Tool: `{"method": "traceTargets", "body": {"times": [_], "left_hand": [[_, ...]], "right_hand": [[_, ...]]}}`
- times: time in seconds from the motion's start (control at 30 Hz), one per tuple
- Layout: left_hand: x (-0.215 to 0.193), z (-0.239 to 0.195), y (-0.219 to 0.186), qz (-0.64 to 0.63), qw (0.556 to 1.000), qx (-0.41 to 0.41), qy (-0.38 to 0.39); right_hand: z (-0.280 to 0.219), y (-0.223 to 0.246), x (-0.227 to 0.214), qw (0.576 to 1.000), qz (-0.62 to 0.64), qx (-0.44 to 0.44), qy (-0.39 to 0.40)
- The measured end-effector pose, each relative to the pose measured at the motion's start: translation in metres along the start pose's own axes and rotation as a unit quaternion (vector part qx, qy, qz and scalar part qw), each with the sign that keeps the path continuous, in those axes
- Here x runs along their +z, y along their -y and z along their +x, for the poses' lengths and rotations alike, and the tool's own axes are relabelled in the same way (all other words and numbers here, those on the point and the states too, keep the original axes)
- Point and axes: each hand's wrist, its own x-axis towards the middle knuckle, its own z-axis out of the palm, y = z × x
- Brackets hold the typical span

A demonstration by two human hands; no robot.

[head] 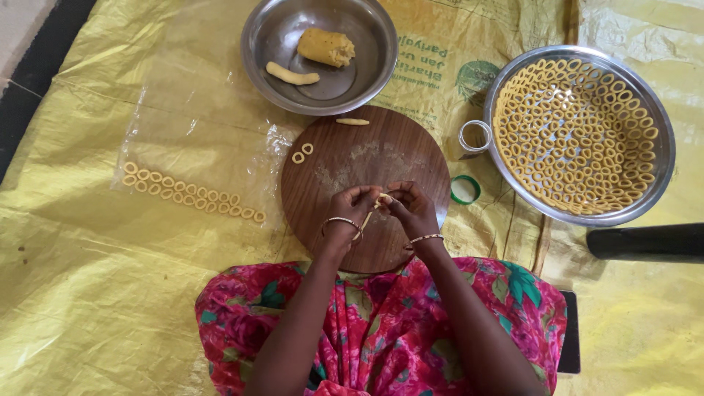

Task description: The person rolls small pieces of dough into thin ropes on a wooden board, then joins the ends to form rings. The finished rings are placed onto a plastic sheet and into a metal tray. The person also wipes the board surface with their hands.

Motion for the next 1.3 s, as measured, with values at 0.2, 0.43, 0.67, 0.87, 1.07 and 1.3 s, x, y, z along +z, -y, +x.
{"method": "traceTargets", "body": {"times": [0.2,0.43,0.67,0.87,1.07,1.3], "left_hand": [[-0.004,0.004,0.004,0.01,1.0,0.006,0.015],[-0.008,0.003,-0.004,-0.013,0.999,-0.001,0.037],[-0.015,0.003,-0.006,-0.065,0.993,-0.051,0.081],[-0.02,0.0,-0.006,-0.091,0.99,-0.043,0.1],[-0.026,0.001,0.0,-0.141,0.982,-0.094,0.079],[-0.088,0.048,0.047,0.194,0.949,0.172,-0.182]], "right_hand": [[-0.002,0.004,0.001,0.999,-0.028,-0.034,0.013],[-0.001,0.007,0.0,0.998,-0.045,-0.026,0.032],[-0.004,0.02,-0.001,0.998,-0.031,0.04,0.045],[-0.005,0.019,-0.001,0.997,-0.036,0.039,0.058],[-0.002,0.005,-0.003,0.997,-0.007,0.033,0.064],[0.006,-0.011,-0.017,0.981,-0.186,-0.048,-0.016]]}}
